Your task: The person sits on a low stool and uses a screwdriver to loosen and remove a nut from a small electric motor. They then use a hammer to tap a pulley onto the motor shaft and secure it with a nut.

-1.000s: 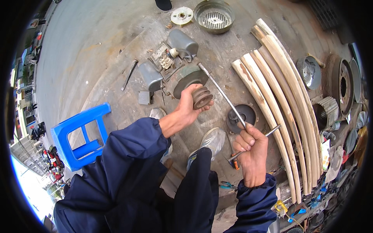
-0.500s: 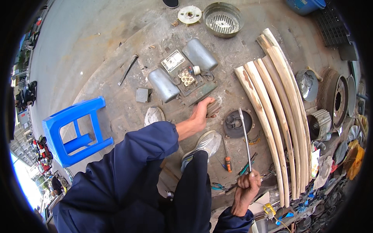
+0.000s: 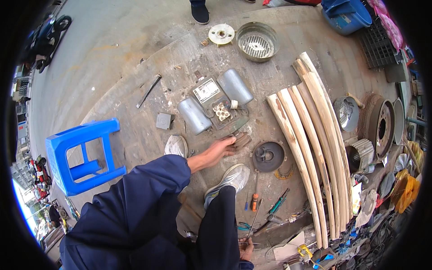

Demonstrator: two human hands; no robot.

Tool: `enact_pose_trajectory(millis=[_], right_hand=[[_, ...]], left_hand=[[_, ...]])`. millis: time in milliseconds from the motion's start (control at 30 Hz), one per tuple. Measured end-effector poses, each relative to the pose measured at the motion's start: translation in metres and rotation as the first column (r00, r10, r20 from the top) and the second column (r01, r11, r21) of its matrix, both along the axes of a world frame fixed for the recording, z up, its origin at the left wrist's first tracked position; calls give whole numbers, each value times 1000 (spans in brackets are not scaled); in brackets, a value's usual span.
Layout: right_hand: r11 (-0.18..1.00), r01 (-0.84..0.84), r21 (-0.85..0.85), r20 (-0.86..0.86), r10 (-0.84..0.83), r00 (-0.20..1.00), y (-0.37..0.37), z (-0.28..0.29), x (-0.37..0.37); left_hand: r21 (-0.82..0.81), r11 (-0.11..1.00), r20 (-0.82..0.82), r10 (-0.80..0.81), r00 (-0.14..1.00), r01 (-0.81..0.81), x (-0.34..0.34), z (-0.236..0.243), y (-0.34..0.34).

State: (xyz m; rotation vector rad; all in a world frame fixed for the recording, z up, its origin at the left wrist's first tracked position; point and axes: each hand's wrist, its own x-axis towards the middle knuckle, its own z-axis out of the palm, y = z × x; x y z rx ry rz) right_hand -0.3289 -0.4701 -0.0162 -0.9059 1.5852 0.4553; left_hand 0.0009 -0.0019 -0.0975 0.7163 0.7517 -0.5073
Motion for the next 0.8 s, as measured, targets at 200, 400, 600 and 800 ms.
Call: enact_pose_trajectory(millis=[200,400,600,800], right_hand=[[718,-594,-363,-98,604,791,24,-9,141],[488,-731,-476,479,841,250,211,-26,461],[390,-911,-134,615,753,232,389,-59,571],[550,-817,174,659,551,511,400,-83,514]], left_hand=[[-20,962,-134,268,954,-272,-50,7,75],[-102,780,-109,609,786,-618,-11,-5,100],[-154,798,-88,577,812,-583,-8,-12,102],[-46,867,-176,483,858,-497,1,-6,127]])
